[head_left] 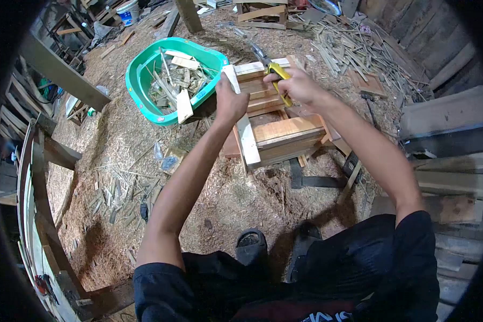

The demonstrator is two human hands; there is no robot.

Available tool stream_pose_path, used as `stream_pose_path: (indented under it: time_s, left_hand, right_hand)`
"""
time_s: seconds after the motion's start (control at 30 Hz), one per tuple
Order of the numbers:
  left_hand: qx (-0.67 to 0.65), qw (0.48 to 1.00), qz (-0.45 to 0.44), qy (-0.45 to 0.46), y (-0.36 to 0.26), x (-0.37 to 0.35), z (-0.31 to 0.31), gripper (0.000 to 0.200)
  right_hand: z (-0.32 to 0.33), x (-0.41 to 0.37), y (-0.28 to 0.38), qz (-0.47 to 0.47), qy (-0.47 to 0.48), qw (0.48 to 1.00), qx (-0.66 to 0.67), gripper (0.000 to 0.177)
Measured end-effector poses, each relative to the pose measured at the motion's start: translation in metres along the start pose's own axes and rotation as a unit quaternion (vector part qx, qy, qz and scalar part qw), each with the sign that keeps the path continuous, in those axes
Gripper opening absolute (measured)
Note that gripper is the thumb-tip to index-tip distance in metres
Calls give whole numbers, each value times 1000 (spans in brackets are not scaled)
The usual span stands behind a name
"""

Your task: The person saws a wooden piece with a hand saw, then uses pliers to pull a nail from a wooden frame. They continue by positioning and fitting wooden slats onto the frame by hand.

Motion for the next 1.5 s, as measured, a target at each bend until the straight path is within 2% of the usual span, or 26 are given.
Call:
stream_pose_path:
  time_s: [0.03,0.1,0.17,0.23,0.27,0.33,0.37,0.4,0.43,0.47,0.5,0.53,0.57,0.6,0.63,0.7,0.77,0.8,0.9,1.0,1.1,1.2,1.3,1.33,1.43,1.5]
  left_hand:
    - [-8,1000,-12,3,-4,2,2,91]
    - [83,996,-37,-15,-17,-5,6,86]
    - [179,972,-129,-81,-50,-23,10,71]
    - [172,951,-250,-55,-93,-46,9,54]
    - [108,952,-287,-15,-115,-61,6,49]
    - [-5,938,-343,51,-154,-97,-5,38]
    - [-48,951,-287,106,-160,-118,-16,36]
    - [-103,940,-301,122,-162,-140,-29,33]
    - [-180,935,-202,228,-163,-163,-45,33]
    - [-196,915,-280,214,-164,-184,-61,33]
    - [-230,911,-230,255,-147,-205,-86,32]
    - [-226,901,-91,359,-137,-228,-108,30]
    - [-178,907,-90,370,-116,-247,-130,30]
    - [-191,898,-36,394,-83,-264,-159,32]
    - [-171,902,-8,396,-58,-271,-181,34]
    - [-127,909,49,395,-18,-282,-208,38]
    - [-100,926,26,362,-4,-282,-216,40]
    - [-87,935,12,345,-2,-280,-218,41]
    - [-55,932,-9,357,0,-284,-228,40]
    - [-115,928,11,355,-10,-275,-247,37]
    - [-103,932,-16,347,-1,-273,-281,44]
    - [-91,919,0,383,-15,-277,-281,43]
    - [-95,912,24,398,-10,-276,-288,41]
    - [-99,910,32,401,-10,-276,-288,42]
    - [-101,909,29,403,-12,-274,-288,42]
    - [-112,911,7,396,-22,-269,-284,42]
  right_hand:
    - [2,-7,-2,-15,-26,999,25,39]
    - [7,-27,-5,-51,-79,993,74,35]
    - [20,-56,7,-35,-113,993,22,24]
    - [41,-79,0,19,-160,987,13,18]
    - [50,-98,-2,129,-253,958,-29,16]
    - [59,-132,-32,91,-288,953,36,15]
    - [60,-153,-43,73,-305,947,69,15]
    - [57,-177,-47,39,-326,944,32,17]
    - [56,-195,-59,50,-346,937,14,17]
    - [52,-212,-83,61,-365,929,-2,17]
    - [48,-228,-105,74,-383,921,-19,17]
    - [41,-242,-129,21,-352,935,-45,19]
    - [36,-257,-155,-32,-319,945,-70,21]
    - [34,-270,-180,-17,-295,915,-275,24]
    - [28,-283,-210,-76,-240,947,-201,26]
    - [19,-306,-254,-150,-212,934,-244,33]
    - [12,-320,-287,-243,-151,929,-234,39]
    - [10,-323,-317,-222,-140,928,-263,46]
    - [14,-322,-314,-191,-133,920,-315,47]
    - [24,-316,-339,-113,-243,890,-368,42]
    - [52,-294,-296,-185,-73,922,-332,55]
    - [89,-290,-295,-275,-168,874,-364,60]
    - [106,-300,-309,-357,-196,867,-286,51]
    - [106,-306,-339,-347,-214,848,-337,41]
    - [95,-309,-372,-387,-137,851,-327,32]
    - [98,-300,-368,-314,-157,884,-309,24]
Point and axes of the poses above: each hand's wrist, its own x-axis towards the middle knuckle, its own z-axis out of the back of the hand, y = z × x, the point moved 6 cm from there along x, towards the middle knuckle, and after that the axes turned 1 degree about -x, right-handed, at the moved point
